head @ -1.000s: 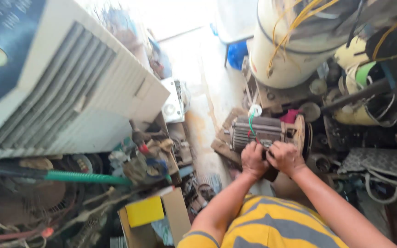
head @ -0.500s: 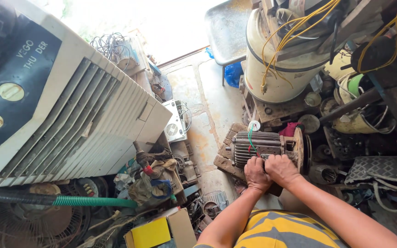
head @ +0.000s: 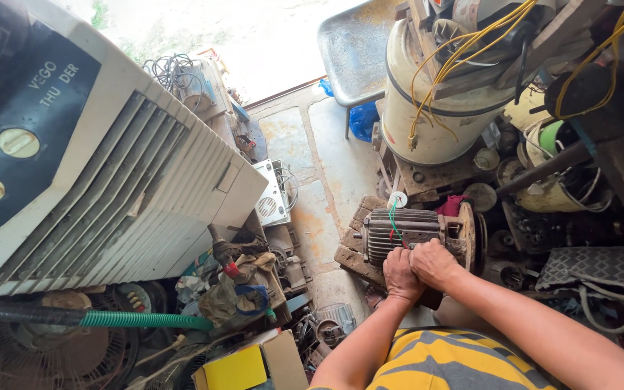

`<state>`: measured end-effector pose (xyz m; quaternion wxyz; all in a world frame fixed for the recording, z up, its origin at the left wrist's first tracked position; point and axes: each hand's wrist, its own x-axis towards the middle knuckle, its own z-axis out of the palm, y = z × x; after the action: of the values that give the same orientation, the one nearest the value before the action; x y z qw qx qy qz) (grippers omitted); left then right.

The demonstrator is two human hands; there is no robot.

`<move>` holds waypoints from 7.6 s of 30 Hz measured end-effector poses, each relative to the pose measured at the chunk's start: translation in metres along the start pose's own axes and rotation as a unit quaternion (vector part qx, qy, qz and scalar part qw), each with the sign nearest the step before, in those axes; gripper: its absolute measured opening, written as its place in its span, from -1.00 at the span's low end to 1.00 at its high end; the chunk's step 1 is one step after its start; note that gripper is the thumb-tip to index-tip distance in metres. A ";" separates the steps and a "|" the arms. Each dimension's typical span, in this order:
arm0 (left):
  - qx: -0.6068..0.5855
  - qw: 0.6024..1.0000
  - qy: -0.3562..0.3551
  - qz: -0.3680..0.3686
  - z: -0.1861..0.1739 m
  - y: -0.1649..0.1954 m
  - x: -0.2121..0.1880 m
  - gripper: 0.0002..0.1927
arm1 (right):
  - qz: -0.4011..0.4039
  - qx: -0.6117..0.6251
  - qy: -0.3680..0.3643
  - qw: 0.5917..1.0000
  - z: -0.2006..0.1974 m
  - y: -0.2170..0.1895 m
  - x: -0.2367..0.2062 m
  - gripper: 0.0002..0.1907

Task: The person works on an electric motor in a cluttered workshop. They connect wires to the motor's terminal box, use a screwdriver to tighten connections, and wrap the assembly with electrical tape.

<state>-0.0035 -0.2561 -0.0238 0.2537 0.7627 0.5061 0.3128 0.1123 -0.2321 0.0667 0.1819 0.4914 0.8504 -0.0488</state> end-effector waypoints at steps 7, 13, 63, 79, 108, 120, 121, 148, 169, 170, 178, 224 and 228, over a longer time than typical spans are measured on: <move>-0.005 1.000 0.006 0.009 0.005 -0.006 -0.003 -0.63 | 0.007 0.011 0.022 1.000 0.001 0.001 0.001 -0.87; -0.022 1.000 0.016 0.000 0.009 -0.009 -0.005 -0.67 | 0.018 0.014 -0.019 1.000 0.003 0.002 0.000 -0.88; -0.014 1.000 -0.002 0.006 0.006 -0.010 -0.005 -0.64 | 0.049 0.022 -0.030 0.998 -0.009 -0.005 0.002 -0.86; -0.025 1.000 -0.002 -0.004 -0.007 0.001 -0.001 -0.60 | 0.065 0.012 -0.109 0.992 -0.007 -0.007 0.006 -0.89; -0.017 1.000 -0.001 0.020 -0.040 0.029 0.019 -0.68 | 0.110 0.067 -0.084 0.988 0.003 -0.013 0.001 -0.84; 0.023 0.993 -0.021 0.110 -0.018 0.004 0.022 -0.84 | 0.215 0.322 0.178 0.905 -0.014 -0.029 -0.083 -0.69; 0.005 0.994 -0.005 0.110 -0.019 0.006 0.018 -0.76 | 0.235 0.344 0.202 0.886 -0.010 -0.032 -0.108 -0.68; 0.056 0.932 -0.220 -0.281 -0.071 -0.007 -0.135 -0.49 | 0.612 0.234 0.150 0.740 0.158 0.212 -0.444 -0.88; 0.002 0.939 -0.185 -0.290 -0.095 -0.017 -0.106 -0.57 | 0.374 0.558 0.383 0.633 0.076 0.120 -0.266 -0.90; -0.018 0.941 -0.176 -0.289 -0.096 -0.016 -0.089 -0.59 | 0.295 0.500 0.412 0.702 0.060 0.101 -0.237 -0.90; -0.109 0.979 -0.094 -0.146 -0.106 -0.042 0.023 -0.75 | 0.129 0.434 0.316 0.834 0.009 0.032 -0.070 -0.81; -0.254 0.933 -0.242 -0.084 -0.076 -0.002 0.060 -0.76 | 0.739 0.214 0.300 0.564 0.126 0.120 -0.375 -0.88; -0.220 0.942 -0.233 -0.104 -0.068 0.006 0.051 -0.77 | 0.725 0.166 0.261 0.616 0.120 0.156 -0.382 -0.87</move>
<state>-0.0350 -0.2055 0.0377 0.5572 0.6825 0.4275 0.2022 0.4494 -0.4959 0.1067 -0.1563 0.9617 0.2069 0.0889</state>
